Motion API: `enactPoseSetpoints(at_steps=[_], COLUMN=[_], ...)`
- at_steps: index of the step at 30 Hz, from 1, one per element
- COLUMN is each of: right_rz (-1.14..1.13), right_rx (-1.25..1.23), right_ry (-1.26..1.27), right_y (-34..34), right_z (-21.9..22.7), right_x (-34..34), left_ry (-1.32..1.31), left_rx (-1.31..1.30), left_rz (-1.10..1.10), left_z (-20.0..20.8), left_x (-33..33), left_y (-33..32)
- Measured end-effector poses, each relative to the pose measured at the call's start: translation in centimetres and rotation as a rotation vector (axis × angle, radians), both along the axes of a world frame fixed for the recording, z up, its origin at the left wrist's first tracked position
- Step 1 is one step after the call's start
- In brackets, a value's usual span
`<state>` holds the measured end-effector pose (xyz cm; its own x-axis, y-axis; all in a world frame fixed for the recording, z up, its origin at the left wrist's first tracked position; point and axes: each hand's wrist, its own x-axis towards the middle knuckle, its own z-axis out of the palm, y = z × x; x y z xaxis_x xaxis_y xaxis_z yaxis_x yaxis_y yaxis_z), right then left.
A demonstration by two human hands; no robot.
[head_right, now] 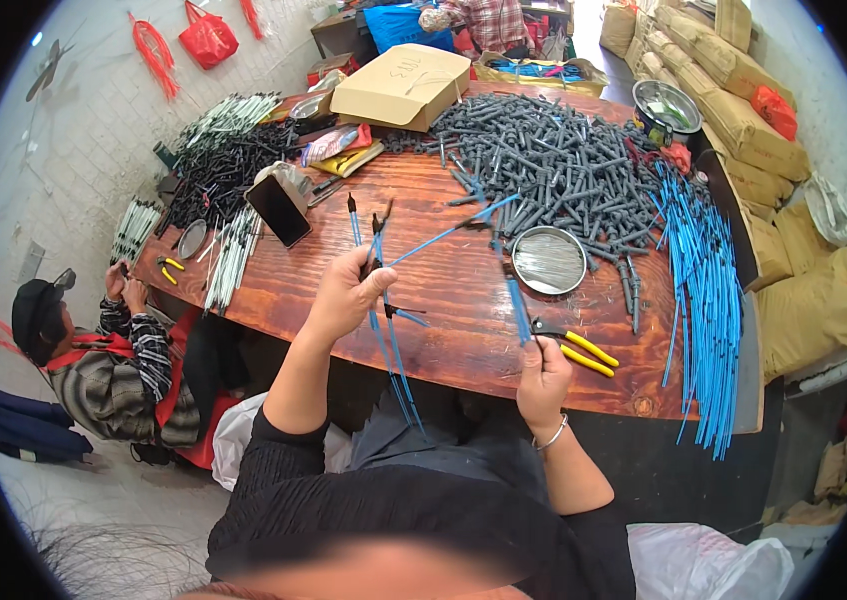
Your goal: The recorder is assembling, bundling, and bagging blue wiring harnesses at a factory workbench.
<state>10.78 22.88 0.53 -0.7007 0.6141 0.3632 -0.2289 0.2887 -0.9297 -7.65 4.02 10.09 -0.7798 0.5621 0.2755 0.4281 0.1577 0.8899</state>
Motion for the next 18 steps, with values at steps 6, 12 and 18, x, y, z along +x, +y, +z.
enactPoseSetpoints(at_steps=[6,12,18], right_rz=[0.113,0.139,0.236], right_rx=[-0.421,-0.514,-0.561], right_ry=[0.069,0.117,0.028], right_y=[-0.1,0.7,0.8], right_z=[0.7,0.9,1.6], right_x=[0.2,0.5,0.4], left_ry=[0.017,-0.228,-0.558], left_rx=[0.192,0.402,0.53], left_rz=[0.097,0.065,-0.155], left_z=[-2.2,-1.2,-1.1], left_x=[0.0,0.6,-1.1], left_y=[0.9,2.1,0.7])
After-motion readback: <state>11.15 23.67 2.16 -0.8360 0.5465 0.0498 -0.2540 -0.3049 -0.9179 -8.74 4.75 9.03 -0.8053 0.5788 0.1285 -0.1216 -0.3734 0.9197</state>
